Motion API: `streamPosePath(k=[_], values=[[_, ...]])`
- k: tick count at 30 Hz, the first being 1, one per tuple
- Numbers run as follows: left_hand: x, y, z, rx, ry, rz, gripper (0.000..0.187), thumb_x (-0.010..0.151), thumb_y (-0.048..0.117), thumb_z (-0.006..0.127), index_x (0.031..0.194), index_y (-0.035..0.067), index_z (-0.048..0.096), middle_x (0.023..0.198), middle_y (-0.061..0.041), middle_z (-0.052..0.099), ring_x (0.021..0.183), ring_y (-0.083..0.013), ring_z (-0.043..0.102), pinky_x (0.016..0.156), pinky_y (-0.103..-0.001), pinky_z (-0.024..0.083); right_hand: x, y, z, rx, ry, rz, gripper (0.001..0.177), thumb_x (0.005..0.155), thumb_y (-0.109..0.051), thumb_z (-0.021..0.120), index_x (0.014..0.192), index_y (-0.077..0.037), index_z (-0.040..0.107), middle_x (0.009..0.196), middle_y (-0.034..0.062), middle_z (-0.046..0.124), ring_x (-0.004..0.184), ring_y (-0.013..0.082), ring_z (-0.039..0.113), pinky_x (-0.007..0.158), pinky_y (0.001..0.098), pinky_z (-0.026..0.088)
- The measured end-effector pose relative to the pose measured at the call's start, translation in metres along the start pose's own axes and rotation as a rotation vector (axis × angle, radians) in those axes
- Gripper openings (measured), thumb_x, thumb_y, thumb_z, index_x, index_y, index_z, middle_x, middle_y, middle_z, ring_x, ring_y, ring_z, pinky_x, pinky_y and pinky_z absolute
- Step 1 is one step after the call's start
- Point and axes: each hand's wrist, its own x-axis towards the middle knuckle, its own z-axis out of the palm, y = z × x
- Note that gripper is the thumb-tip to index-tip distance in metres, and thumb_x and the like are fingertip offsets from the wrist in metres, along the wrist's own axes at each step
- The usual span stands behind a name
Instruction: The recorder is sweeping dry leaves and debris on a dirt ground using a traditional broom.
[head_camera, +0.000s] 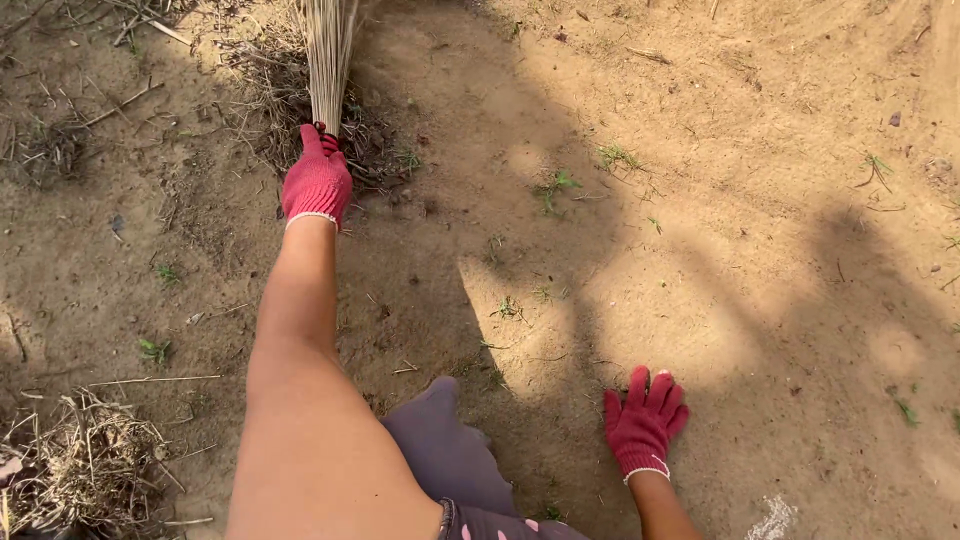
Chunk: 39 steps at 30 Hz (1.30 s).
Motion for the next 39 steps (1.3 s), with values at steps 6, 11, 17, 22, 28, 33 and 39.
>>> streamPosePath(k=[6,11,17,22,28,33,39], values=[[-0.190,0.065,-0.096,-0.148,-0.302,0.113,0.063,0.104,0.034,0.054,0.159,0.024,0.027,0.102,-0.015,0.073,0.087,-0.0364,0.073,0.077,-0.047,0.059,-0.003,-0.002,-0.008,-0.022,-0.008,0.009,0.076,0.089,-0.057,0.058,0.151,-0.017,0.041,0.160,0.0249,0.033,0.147,0.0495,0.028,0.116,0.0719,0.022],[-0.238,-0.030,-0.050,0.196,-0.478,0.188,0.056,0.099,0.045,0.051,0.150,0.039,0.030,0.109,-0.022,0.070,0.093,-0.0456,0.070,0.076,-0.058,0.055,-0.002,-0.004,-0.002,-0.041,-0.028,0.036,0.078,0.088,-0.058,0.059,0.152,-0.018,0.041,0.159,0.0243,0.034,0.148,0.0479,0.029,0.117,0.0714,0.022],[-0.113,-0.022,-0.100,0.332,-0.235,-0.074,0.052,0.106,0.044,0.045,0.155,0.037,0.032,0.098,-0.023,0.072,0.088,-0.0444,0.072,0.072,-0.057,0.055,-0.001,0.004,0.011,-0.065,0.004,0.029,0.079,0.087,-0.059,0.058,0.153,-0.019,0.040,0.161,0.0240,0.032,0.149,0.0480,0.028,0.117,0.0716,0.021],[-0.080,0.026,-0.059,-0.356,0.104,-0.038,0.061,0.103,0.038,0.048,0.157,0.017,0.030,0.112,-0.021,0.072,0.100,-0.0387,0.072,0.086,-0.047,0.056,-0.005,0.007,0.011,-0.036,0.016,0.031,0.079,0.088,-0.060,0.056,0.153,-0.019,0.039,0.162,0.0248,0.031,0.149,0.0495,0.027,0.117,0.0721,0.020],[-0.115,0.149,-0.030,-0.007,-0.428,0.288,0.066,0.097,0.041,0.049,0.157,0.024,0.028,0.114,-0.022,0.070,0.102,-0.0435,0.068,0.088,-0.054,0.052,-0.002,0.005,0.014,-0.052,-0.010,0.047,0.079,0.087,-0.061,0.054,0.152,-0.020,0.038,0.162,0.0243,0.031,0.149,0.0494,0.026,0.116,0.0724,0.020],[0.010,0.131,0.005,0.084,-0.212,-0.072,0.052,0.106,0.036,0.041,0.153,0.016,0.031,0.108,-0.025,0.070,0.099,-0.0433,0.069,0.082,-0.056,0.053,-0.002,0.011,0.018,-0.062,-0.050,0.031,0.080,0.085,-0.062,0.054,0.151,-0.019,0.037,0.160,0.0248,0.029,0.147,0.0504,0.025,0.115,0.0726,0.020],[-0.019,0.161,-0.036,-0.048,-0.122,-0.015,0.070,0.102,0.037,0.054,0.159,0.014,0.019,0.107,-0.026,0.070,0.098,-0.0444,0.069,0.082,-0.055,0.053,-0.003,0.007,0.005,-0.047,-0.022,0.016,0.079,0.085,-0.059,0.056,0.151,-0.019,0.036,0.160,0.0226,0.030,0.147,0.0494,0.027,0.116,0.0735,0.020]])
